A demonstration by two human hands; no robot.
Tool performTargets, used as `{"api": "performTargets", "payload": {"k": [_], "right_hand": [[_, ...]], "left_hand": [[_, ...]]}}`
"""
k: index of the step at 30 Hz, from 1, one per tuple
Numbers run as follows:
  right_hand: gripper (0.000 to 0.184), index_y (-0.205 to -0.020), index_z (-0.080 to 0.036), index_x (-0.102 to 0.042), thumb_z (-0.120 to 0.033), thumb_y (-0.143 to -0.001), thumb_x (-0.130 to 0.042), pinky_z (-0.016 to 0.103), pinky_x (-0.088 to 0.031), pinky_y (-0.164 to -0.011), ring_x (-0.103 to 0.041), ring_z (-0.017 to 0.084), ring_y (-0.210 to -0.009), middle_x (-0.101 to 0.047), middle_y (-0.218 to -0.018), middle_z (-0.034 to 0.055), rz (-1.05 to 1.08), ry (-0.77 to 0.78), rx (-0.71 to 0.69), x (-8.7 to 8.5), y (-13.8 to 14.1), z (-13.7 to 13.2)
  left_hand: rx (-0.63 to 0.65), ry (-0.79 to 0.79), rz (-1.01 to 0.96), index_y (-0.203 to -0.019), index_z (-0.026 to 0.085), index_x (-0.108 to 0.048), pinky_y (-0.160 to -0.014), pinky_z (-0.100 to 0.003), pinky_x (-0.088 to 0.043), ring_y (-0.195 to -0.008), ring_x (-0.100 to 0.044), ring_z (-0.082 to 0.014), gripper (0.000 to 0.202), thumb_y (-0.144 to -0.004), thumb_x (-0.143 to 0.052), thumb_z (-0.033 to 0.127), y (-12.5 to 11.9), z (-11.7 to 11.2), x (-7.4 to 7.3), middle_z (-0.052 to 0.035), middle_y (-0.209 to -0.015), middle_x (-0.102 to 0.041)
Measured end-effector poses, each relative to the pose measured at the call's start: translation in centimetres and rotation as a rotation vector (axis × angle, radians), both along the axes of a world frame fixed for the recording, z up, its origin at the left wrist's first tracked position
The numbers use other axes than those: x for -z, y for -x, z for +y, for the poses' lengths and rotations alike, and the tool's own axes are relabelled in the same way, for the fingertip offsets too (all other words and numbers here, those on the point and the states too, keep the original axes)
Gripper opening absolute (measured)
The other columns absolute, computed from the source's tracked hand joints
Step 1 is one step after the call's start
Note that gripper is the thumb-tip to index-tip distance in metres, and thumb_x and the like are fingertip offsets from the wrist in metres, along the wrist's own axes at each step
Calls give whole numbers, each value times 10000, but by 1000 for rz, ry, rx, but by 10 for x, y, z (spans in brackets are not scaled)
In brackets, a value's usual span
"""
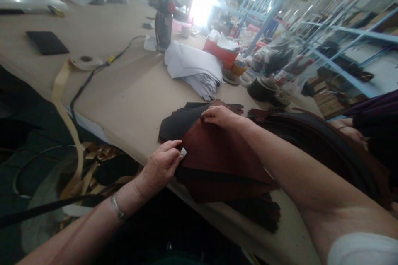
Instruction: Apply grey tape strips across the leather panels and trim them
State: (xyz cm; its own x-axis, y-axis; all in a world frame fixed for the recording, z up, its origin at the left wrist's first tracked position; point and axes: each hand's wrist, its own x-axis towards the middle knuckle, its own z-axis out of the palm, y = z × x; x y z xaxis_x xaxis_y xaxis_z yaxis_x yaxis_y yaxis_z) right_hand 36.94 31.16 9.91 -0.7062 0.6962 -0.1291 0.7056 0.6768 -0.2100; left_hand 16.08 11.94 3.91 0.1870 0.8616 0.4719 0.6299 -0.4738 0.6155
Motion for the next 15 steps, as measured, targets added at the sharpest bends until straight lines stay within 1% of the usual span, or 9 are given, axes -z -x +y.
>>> {"api": "performTargets", "payload": {"k": [4,6,9,11,13,15], "right_hand": [[324,-1102,-175,-660,-149,-780,-638,203,-413,-698,-598,138,-797,-677,-886,-1,-57,223,-42,-12,7,7],[311,-1055,-192,-655,-130,-749,-653,198,-398,-660,-585,126,-762,-672,-861,-22,-119,264,-56,-19,15,11],[249,-934,-207,-657,-146,-697,-700,213,-353,-582,-545,125,-692,-646,-791,-36,-262,209,-39,-24,27,17],[201,-873,-206,-655,-168,-684,-713,225,-327,-550,-512,125,-649,-612,-730,-40,-309,175,-26,-24,31,19],[152,-851,-206,-658,-190,-704,-698,227,-323,-545,-500,123,-632,-584,-695,-42,-288,167,-17,-23,28,19],[127,-853,-211,-671,-201,-727,-679,224,-340,-577,-510,125,-672,-578,-724,-33,-238,108,-22,-23,19,14]], "left_hand": [[-8,3,-9,-713,165,-589,-926,-405,-533,-1059,-626,-244,207,-892,-487,184,1,0,-1,-148,-1123,-658],[-10,1,-9,-716,164,-590,-931,-409,-531,-1065,-623,-246,206,-893,-488,185,1,0,-1,-148,-1124,-657],[-10,2,-10,-726,166,-595,-935,-401,-529,-1073,-619,-243,204,-896,-483,189,1,-1,0,-144,-1132,-654],[-10,5,-12,-732,166,-598,-937,-399,-528,-1075,-619,-243,205,-898,-480,193,1,-1,1,-146,-1141,-651],[-11,8,-15,-733,165,-600,-933,-401,-529,-1080,-618,-247,207,-897,-479,197,1,0,1,-152,-1154,-645],[-11,11,-17,-730,165,-600,-930,-405,-529,-1084,-615,-249,208,-897,-480,200,0,0,1,-155,-1163,-641]]}}
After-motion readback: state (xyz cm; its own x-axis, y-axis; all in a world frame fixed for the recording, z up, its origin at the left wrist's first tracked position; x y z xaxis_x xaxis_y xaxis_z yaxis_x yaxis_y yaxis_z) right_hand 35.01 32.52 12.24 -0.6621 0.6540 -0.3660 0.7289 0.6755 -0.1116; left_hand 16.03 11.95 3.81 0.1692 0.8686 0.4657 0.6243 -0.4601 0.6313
